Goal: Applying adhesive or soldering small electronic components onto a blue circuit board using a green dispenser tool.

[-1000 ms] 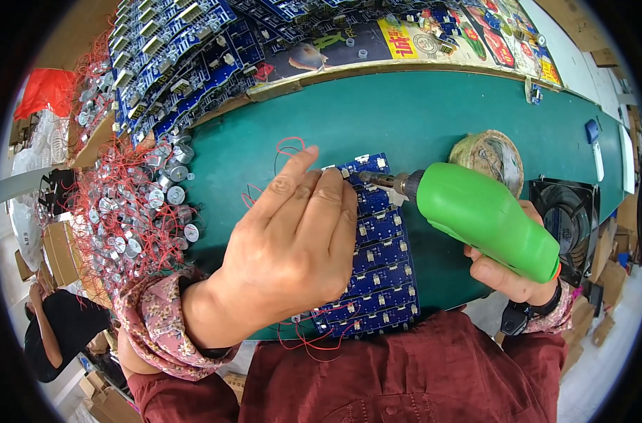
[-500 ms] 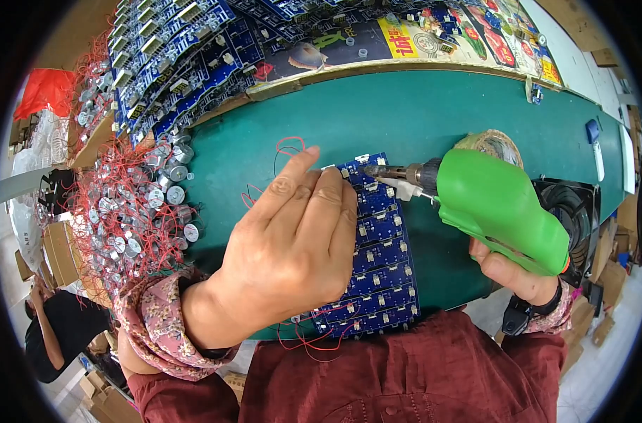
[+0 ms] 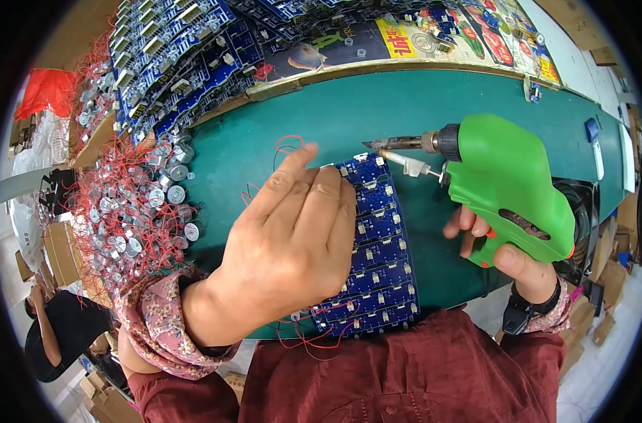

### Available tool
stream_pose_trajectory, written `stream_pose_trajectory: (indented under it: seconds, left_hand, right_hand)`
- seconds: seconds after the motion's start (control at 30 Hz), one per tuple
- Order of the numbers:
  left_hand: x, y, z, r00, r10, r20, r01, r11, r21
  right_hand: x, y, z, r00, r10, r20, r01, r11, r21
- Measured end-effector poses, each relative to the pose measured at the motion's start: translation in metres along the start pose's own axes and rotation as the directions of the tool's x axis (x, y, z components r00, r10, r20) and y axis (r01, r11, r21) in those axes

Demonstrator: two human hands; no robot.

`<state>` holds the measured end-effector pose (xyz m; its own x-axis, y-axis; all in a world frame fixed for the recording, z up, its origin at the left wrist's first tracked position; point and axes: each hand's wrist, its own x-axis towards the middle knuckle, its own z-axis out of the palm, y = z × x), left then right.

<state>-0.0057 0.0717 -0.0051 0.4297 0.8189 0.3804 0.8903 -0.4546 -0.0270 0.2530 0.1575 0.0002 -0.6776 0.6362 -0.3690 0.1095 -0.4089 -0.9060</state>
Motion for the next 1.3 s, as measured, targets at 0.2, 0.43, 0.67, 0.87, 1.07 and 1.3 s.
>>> stream_pose_trajectory:
  seconds: [0.2,0.43,0.67,0.87,1.07,1.3]
  left_hand:
    - [0.001,0.000,-0.002,0.997,-0.073,-0.002,0.072,0.996,-0.051]
    - [0.000,-0.010,-0.006,0.967,-0.236,0.093,0.253,0.902,-0.349]
    - [-0.007,0.001,-0.015,0.961,-0.271,0.061,0.275,0.894,-0.354]
    - [-0.009,0.006,-0.020,0.962,-0.254,0.097,0.272,0.889,-0.368]
    - [-0.015,-0.009,-0.033,0.926,-0.334,0.174,0.373,0.745,-0.554]
    - [-0.058,-0.044,-0.062,0.563,-0.741,0.366,0.653,0.127,-0.747]
  right_hand:
    - [0.003,0.007,0.001,0.985,-0.104,0.134,0.094,0.992,0.081]
    - [-0.011,0.031,0.016,0.940,-0.231,0.252,0.218,0.973,0.079]
    - [-0.029,0.043,0.023,0.916,-0.326,0.232,0.317,0.945,0.077]
    - [-0.039,0.045,0.035,0.939,-0.324,0.110,0.333,0.941,-0.066]
    - [-0.051,0.049,0.026,0.899,-0.421,0.118,0.435,0.890,-0.138]
    - [-0.060,0.047,0.014,0.918,-0.397,0.008,0.396,0.916,-0.068]
